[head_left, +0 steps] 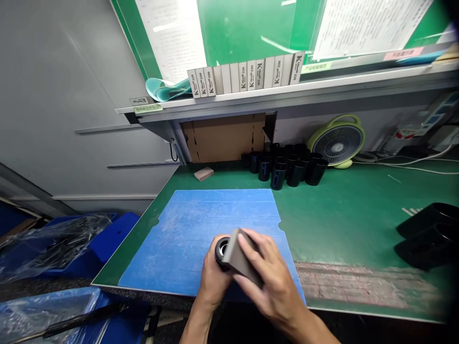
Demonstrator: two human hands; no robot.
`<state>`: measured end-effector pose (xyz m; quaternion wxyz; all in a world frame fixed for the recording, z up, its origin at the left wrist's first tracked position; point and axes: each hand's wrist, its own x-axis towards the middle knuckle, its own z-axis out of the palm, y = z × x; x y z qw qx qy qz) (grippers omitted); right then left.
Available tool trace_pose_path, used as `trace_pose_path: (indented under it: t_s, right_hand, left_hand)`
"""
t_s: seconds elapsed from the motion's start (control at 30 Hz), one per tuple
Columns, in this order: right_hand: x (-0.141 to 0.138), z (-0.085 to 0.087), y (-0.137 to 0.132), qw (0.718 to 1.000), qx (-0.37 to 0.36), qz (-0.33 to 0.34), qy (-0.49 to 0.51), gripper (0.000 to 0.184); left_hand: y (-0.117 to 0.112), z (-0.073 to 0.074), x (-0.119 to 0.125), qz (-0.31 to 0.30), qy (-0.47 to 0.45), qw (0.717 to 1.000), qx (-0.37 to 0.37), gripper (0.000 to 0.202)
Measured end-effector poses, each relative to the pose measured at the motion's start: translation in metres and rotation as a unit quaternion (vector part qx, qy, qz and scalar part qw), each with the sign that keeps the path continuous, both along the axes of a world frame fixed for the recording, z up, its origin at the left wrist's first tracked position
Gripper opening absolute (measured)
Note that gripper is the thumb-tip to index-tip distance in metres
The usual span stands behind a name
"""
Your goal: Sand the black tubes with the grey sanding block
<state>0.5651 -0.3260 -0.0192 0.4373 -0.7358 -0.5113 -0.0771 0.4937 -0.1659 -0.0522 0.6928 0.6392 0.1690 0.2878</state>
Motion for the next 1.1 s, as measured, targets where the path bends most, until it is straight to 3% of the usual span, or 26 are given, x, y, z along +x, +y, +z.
trace_pose_path:
  t_s: [0.1, 0.23, 0.33, 0.5, 0.63, 0.77, 0.97, 1.1]
  right_hand:
    - [0.010, -0.029, -0.038, 0.992, -0.018, -0.080, 0.100, 0.057]
    - [0.027, -0.037, -0.070, 0.954, 0.026, -0.167, 0.247, 0.052]
    - [0.029, -0.031, -0.072, 0.938, 0.054, -0.179, 0.292, 0.055]
    - [0.021, -0.035, -0.067, 0.929, 0.066, -0.129, 0.339, 0.057]
    - [0.017, -0.037, -0.066, 0.922, 0.058, -0.108, 0.367, 0.058]
    - [0.015, -0.030, -0.065, 0.929, 0.060, -0.112, 0.348, 0.058]
    - [0.012, -0.024, -0.068, 0.943, 0.036, -0.123, 0.308, 0.056]
    - [0.009, -0.025, -0.069, 0.942, 0.024, -0.127, 0.310, 0.057]
  left_hand:
    - [0.003, 0.003, -0.005, -0.030, 0.024, 0.993, 0.107, 0.055]
    - [-0.002, 0.012, -0.011, -0.015, 0.044, 0.995, 0.084, 0.063]
    - [-0.006, 0.019, -0.013, -0.037, 0.033, 0.991, 0.124, 0.046]
    - [-0.004, 0.016, -0.012, -0.073, 0.005, 0.976, 0.206, 0.052]
    - [-0.005, 0.009, -0.006, -0.059, -0.013, 0.984, 0.169, 0.057]
    - [-0.008, 0.010, 0.000, -0.043, -0.022, 0.983, 0.176, 0.046]
    - [-0.008, 0.012, -0.009, -0.003, -0.013, 0.988, 0.157, 0.044]
    - [-0.006, 0.006, -0.019, -0.011, -0.042, 0.999, 0.030, 0.048]
